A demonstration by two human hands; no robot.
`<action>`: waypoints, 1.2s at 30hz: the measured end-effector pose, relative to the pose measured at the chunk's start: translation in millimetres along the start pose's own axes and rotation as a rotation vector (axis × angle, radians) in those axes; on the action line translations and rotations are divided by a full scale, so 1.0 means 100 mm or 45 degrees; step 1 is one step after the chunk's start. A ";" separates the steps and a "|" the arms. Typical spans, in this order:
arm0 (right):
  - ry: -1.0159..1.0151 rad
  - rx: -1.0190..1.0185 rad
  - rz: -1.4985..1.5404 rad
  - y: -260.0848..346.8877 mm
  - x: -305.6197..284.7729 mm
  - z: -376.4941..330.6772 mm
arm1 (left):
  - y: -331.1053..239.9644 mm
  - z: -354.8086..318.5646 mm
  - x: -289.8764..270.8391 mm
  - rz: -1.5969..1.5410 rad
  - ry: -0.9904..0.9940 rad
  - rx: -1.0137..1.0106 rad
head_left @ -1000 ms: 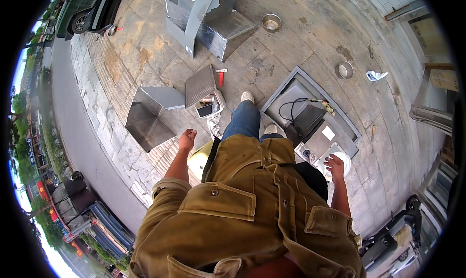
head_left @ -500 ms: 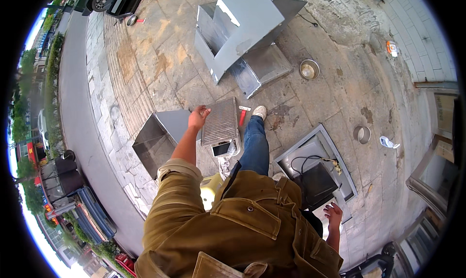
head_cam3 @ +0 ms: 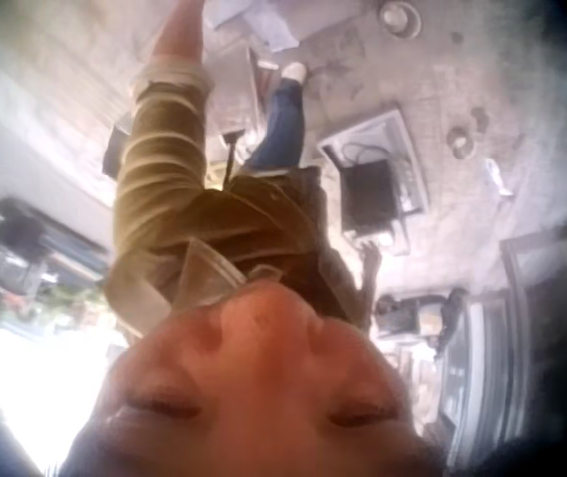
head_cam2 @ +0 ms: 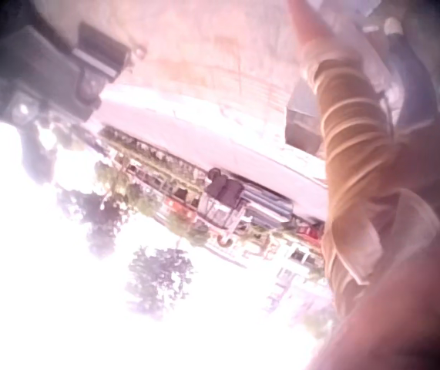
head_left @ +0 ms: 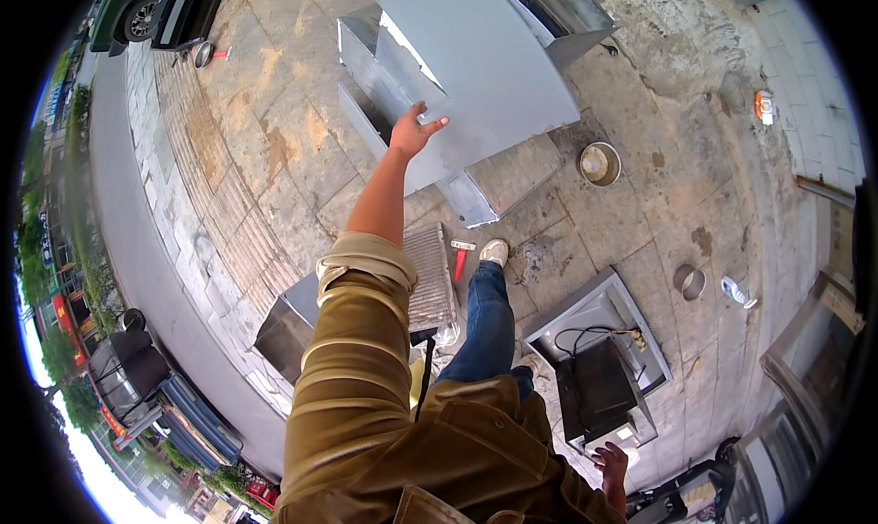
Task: The person uses a cordless drill to secure a white plastic component to a metal frame. They then pick up a large grey metal panel and attach it to the frame, aligning it and fastening it with screws. The task involves assembling parts of a metal appliance or cabinet.
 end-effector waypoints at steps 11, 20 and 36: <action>-0.009 0.109 0.078 0.24 0.23 0.03 | -0.16 1.01 0.47 -0.895 0.010 -0.390; -0.009 0.089 0.089 0.49 0.15 -0.02 | -0.13 0.73 0.32 -1.322 -0.034 -0.434; 0.087 -0.359 0.260 0.34 -0.18 0.27 | -0.25 -0.50 -1.58 -1.509 -0.014 0.075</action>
Point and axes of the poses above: each hand's wrist, its own z-axis towards the middle knuckle, its own x-axis out of the palm, y = z × x, the point moved 8 cm from there along z, towards the middle knuckle, and after that the axes turned 2 degrees about -y, right-handed, at the moved point
